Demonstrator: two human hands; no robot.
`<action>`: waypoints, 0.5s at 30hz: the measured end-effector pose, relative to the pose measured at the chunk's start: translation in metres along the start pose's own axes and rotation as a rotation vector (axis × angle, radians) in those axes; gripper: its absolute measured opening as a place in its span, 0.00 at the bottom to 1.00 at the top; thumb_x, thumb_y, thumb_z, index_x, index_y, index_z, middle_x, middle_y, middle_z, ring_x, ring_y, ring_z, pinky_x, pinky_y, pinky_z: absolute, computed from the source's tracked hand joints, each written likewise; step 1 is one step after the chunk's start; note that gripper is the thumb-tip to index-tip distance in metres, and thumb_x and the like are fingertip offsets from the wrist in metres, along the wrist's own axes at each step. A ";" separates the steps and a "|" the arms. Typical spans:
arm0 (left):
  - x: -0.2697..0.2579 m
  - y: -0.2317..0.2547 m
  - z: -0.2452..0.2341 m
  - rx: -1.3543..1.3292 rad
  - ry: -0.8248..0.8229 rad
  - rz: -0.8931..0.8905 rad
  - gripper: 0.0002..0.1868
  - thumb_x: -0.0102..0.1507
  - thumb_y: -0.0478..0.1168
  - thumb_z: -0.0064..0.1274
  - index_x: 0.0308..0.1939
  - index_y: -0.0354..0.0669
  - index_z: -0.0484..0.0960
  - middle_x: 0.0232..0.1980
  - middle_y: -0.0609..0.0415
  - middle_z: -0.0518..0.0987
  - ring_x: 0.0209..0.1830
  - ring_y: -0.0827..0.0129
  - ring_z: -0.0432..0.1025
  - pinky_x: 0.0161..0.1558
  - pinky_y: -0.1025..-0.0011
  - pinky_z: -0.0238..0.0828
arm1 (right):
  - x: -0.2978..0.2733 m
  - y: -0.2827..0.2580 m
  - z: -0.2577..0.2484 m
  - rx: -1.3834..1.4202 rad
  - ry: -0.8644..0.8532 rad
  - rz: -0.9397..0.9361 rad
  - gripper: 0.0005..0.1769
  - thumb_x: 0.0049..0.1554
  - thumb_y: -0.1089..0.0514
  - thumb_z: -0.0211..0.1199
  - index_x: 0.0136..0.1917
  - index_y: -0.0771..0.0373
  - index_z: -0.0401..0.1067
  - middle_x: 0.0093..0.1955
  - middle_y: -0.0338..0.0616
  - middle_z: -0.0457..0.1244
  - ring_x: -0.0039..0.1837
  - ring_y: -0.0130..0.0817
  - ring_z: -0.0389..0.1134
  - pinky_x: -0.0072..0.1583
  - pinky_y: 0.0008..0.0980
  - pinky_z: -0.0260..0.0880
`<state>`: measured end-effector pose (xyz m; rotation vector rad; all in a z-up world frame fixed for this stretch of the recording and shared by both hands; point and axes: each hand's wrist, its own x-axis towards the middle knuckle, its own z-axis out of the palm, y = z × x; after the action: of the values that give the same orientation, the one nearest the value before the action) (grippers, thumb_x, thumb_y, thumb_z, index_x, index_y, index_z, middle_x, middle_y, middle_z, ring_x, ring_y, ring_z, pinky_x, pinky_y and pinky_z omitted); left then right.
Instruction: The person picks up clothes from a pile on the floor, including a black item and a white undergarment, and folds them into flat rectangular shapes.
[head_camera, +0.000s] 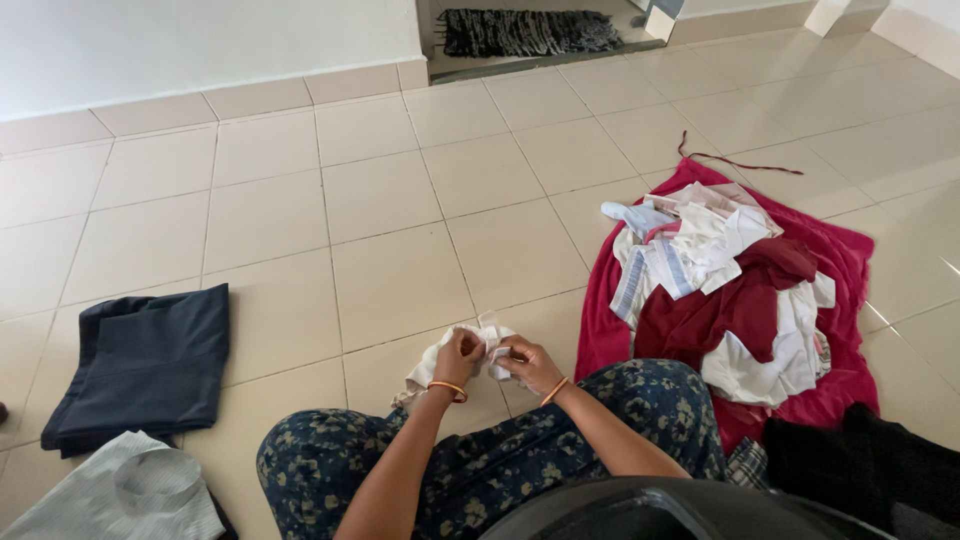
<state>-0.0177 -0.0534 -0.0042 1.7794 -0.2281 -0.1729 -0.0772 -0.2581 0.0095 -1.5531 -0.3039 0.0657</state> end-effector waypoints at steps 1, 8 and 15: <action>0.003 -0.009 0.001 0.046 -0.019 -0.018 0.08 0.67 0.40 0.58 0.45 0.40 0.82 0.37 0.54 0.84 0.38 0.69 0.78 0.41 0.72 0.75 | -0.002 0.002 0.002 0.033 0.013 0.114 0.11 0.62 0.60 0.65 0.57 0.64 0.78 0.50 0.39 0.64 0.49 0.26 0.66 0.50 0.28 0.68; -0.011 0.011 -0.001 -0.399 -0.152 -0.207 0.20 0.71 0.53 0.44 0.55 0.47 0.84 0.50 0.56 0.80 0.47 0.70 0.74 0.50 0.70 0.72 | -0.003 -0.003 0.010 -0.023 -0.037 0.151 0.14 0.61 0.55 0.64 0.57 0.65 0.75 0.44 0.32 0.68 0.45 0.17 0.68 0.45 0.23 0.71; 0.003 -0.025 0.012 -0.561 -0.169 -0.111 0.18 0.68 0.46 0.49 0.59 0.44 0.79 0.50 0.55 0.81 0.49 0.71 0.75 0.51 0.71 0.74 | -0.004 0.006 0.005 -0.136 0.091 0.133 0.11 0.62 0.56 0.65 0.50 0.67 0.76 0.38 0.36 0.64 0.39 0.21 0.61 0.40 0.26 0.63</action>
<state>-0.0162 -0.0597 -0.0314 1.2196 -0.1791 -0.4252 -0.0818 -0.2538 0.0033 -1.7047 -0.1348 0.0789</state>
